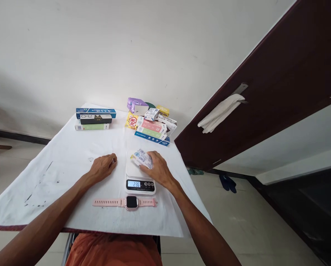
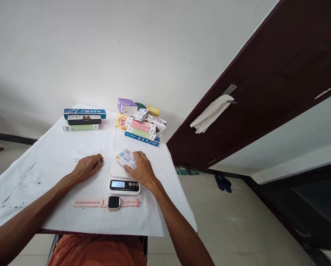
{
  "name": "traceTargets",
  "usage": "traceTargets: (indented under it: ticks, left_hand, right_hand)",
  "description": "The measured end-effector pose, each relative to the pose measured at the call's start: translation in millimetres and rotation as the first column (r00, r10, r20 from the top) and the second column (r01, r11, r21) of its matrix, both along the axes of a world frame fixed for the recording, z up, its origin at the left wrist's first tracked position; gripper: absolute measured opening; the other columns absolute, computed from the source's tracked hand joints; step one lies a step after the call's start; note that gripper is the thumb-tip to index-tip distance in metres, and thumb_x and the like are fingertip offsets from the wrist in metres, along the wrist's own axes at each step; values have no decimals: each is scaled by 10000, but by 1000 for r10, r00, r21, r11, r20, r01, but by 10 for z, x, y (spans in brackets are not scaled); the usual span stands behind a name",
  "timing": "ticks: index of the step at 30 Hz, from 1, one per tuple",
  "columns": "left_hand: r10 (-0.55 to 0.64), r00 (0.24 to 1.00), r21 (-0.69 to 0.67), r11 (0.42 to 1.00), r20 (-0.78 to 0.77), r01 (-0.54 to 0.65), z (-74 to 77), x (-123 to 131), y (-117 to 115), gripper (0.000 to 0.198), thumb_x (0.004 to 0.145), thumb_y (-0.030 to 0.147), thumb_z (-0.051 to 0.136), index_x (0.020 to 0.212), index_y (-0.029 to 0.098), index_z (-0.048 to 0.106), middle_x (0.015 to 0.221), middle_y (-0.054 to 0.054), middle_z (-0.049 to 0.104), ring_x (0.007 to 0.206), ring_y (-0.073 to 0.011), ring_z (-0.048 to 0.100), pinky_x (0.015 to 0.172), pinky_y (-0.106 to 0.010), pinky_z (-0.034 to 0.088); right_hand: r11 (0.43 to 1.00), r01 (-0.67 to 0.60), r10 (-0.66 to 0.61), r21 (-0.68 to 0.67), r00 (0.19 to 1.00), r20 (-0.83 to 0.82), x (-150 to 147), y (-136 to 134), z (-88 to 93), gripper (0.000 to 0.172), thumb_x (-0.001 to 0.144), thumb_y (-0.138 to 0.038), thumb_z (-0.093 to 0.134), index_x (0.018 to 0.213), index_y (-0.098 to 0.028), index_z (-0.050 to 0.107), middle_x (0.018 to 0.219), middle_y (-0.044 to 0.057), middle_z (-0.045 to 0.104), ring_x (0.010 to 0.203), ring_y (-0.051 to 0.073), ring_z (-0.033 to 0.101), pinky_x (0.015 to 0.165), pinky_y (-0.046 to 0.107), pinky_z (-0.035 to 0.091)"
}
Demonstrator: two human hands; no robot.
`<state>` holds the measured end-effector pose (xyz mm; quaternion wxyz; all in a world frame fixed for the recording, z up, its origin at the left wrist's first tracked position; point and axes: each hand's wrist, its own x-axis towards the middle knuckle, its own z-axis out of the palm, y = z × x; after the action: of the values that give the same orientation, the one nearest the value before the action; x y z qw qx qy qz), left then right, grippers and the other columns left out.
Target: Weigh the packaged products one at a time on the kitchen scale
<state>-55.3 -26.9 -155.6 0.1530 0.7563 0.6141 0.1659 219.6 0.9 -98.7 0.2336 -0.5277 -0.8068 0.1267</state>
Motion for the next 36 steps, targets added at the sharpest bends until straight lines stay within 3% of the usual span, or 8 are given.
traceTargets:
  ticks: [4,10,15,20,26,31,33,36]
  left_hand:
    - [-6,1000,3,1000,10,6,-19,-1,0,156,994,245,448,1061,231,588,890,-35,730,775,-220,663,667,-312,364]
    - [5,1000,12,1000,24,-5,-31,13,-7,121,992,227,471,1039,239,582,886,-26,731,772,-210,672,659,-295,346]
    - [2,1000,30,1000,27,-3,-54,16,-10,117,995,204,466,1030,245,570,846,-12,723,762,-205,675,654,-291,345]
    - [-4,999,23,1000,35,3,-63,21,-5,138,989,200,454,1039,243,575,820,-12,710,758,-210,673,654,-298,347]
    - [-8,1000,2,1000,2,8,-34,31,-14,157,990,209,446,1063,232,583,898,-34,729,784,-218,673,665,-309,352]
    - [-2,1000,10,1000,6,2,-22,23,-28,159,996,205,449,1059,231,592,852,-25,719,780,-215,672,665,-307,359]
    - [-1,1000,21,1000,12,1,-31,19,-23,161,990,199,456,1057,233,598,834,-19,716,779,-214,672,670,-305,366]
    - [6,999,36,999,33,-7,-44,22,-17,146,976,203,494,1051,229,617,846,-19,723,788,-209,673,687,-305,384]
  right_hand:
    - [969,233,-221,86,967,-129,248,322,308,513,757,-614,718,1057,-203,651,1103,116,721,988,309,669,909,457,532]
    - [849,516,-492,115,850,-187,426,1322,799,586,826,-556,660,1237,-142,612,1241,200,702,1219,359,611,1053,473,462]
    - [783,622,-615,-13,771,-166,215,2020,850,567,851,-417,646,1300,-81,566,1358,287,599,1280,402,573,1053,509,466]
    - [786,617,-614,-37,772,-162,6,2310,735,571,870,-451,620,1328,-117,550,1415,281,521,1304,432,543,1053,577,455]
    - [802,596,-593,-43,785,-178,-3,2347,691,521,961,-540,453,1257,-135,592,1363,266,555,1288,422,539,1082,586,417]
    - [826,561,-534,52,809,-247,160,1995,710,422,954,-527,444,1128,-174,598,1273,242,607,1263,395,542,1068,570,420]
    - [849,516,-471,115,836,-281,239,1721,592,383,934,-542,455,1069,-207,581,1233,204,633,1226,360,554,1057,531,433]
    - [885,409,-322,222,883,-342,369,1239,211,360,898,-584,460,948,-241,557,1075,136,682,1024,294,607,976,456,474]
